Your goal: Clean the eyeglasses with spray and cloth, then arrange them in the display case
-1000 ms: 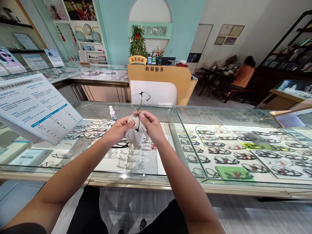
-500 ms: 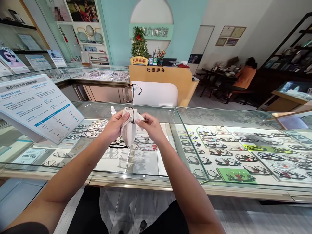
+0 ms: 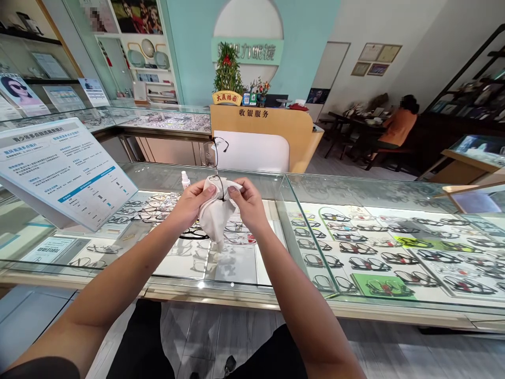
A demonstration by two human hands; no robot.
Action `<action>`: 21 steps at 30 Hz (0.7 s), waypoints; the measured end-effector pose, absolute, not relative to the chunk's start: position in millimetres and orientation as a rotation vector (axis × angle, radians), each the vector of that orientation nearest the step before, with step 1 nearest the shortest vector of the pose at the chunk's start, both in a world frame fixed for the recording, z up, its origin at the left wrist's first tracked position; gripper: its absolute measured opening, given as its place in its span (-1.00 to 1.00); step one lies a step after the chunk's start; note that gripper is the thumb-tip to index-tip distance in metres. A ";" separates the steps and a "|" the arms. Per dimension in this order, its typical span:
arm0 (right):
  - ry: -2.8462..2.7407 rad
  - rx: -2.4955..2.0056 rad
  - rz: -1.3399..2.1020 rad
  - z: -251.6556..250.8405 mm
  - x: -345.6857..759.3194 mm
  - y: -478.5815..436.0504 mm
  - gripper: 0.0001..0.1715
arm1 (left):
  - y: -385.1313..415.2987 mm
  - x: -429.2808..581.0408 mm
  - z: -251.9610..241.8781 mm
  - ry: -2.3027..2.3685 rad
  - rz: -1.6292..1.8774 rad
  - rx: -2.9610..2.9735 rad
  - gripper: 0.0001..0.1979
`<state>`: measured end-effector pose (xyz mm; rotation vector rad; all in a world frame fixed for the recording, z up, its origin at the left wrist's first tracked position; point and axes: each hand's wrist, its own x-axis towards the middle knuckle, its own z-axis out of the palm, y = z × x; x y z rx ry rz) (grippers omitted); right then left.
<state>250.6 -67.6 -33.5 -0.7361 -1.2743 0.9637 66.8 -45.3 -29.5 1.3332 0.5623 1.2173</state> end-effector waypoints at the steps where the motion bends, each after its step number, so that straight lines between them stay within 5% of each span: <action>1: -1.272 -0.746 0.981 -34.2 251.5 -67.2 -0.44 | -45.6 66.9 -29.4 0.564 1.210 1.326 -0.41; 9: -1.385 -0.866 1.069 -34.6 256.8 -67.4 -0.68 | -43.6 66.0 -28.5 0.560 1.253 1.289 -0.40; 21: -1.358 -0.867 0.972 -36.9 253.6 -62.8 -0.61 | -39.8 64.2 -28.7 0.562 1.265 1.327 -0.39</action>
